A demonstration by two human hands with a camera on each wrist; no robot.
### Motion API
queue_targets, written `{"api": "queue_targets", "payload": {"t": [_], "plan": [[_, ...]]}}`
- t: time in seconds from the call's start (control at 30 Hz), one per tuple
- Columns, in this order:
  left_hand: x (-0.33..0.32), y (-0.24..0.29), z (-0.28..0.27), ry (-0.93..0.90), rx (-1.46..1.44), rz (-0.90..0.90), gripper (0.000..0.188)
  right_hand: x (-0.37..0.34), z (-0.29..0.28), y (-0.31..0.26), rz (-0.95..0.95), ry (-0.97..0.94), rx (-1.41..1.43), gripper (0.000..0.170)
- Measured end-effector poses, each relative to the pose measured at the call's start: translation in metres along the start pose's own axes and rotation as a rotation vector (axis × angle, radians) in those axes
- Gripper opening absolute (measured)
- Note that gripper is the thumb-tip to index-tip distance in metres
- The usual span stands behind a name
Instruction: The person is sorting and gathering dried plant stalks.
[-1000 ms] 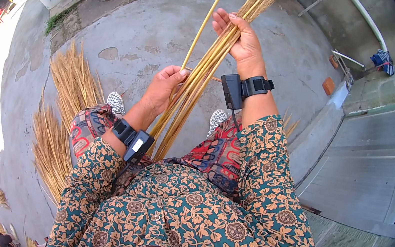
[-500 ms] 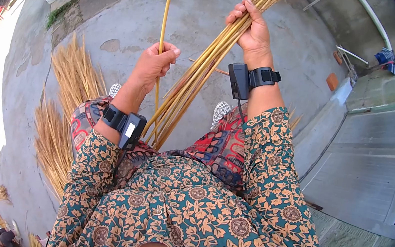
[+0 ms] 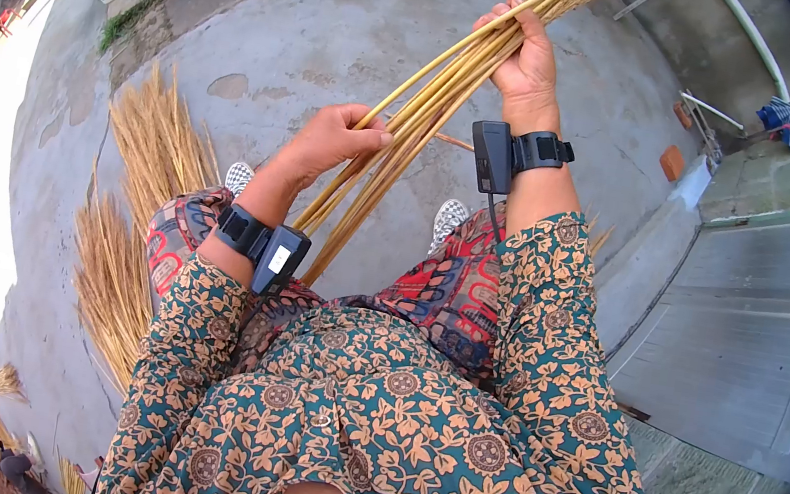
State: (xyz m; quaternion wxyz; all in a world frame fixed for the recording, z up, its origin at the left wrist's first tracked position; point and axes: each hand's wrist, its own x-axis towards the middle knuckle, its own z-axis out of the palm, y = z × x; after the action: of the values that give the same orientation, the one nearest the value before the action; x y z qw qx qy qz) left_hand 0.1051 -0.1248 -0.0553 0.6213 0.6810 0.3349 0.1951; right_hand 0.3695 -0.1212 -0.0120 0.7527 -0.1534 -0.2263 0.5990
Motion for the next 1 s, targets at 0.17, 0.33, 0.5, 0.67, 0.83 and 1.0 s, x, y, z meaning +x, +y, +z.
{"api": "queue_targets", "payload": {"t": [0.17,0.33,0.5,0.67,0.83,1.0], "plan": [[0.001,0.001,-0.012,-0.136,-0.371,-0.109,0.014,-0.004,0.01,0.004,-0.032,0.065,-0.138,0.011],[0.004,-0.004,-0.013,-0.154,-0.518,-0.11,0.016,-0.006,0.012,0.007,0.013,0.117,-0.278,0.021],[0.005,-0.003,-0.013,-0.119,-0.508,-0.104,0.021,-0.004,0.015,0.004,0.051,0.062,-0.491,0.021],[0.0,0.008,-0.025,-0.111,-0.472,-0.008,0.023,-0.003,0.006,0.0,0.032,0.165,-0.525,0.02],[-0.005,0.015,-0.043,-0.013,-0.668,0.149,0.021,0.001,-0.021,-0.014,-0.237,0.521,-0.611,0.014],[0.001,0.01,-0.063,0.243,-0.558,0.099,0.018,-0.002,-0.021,-0.03,-0.194,0.305,-0.058,0.011]]}}
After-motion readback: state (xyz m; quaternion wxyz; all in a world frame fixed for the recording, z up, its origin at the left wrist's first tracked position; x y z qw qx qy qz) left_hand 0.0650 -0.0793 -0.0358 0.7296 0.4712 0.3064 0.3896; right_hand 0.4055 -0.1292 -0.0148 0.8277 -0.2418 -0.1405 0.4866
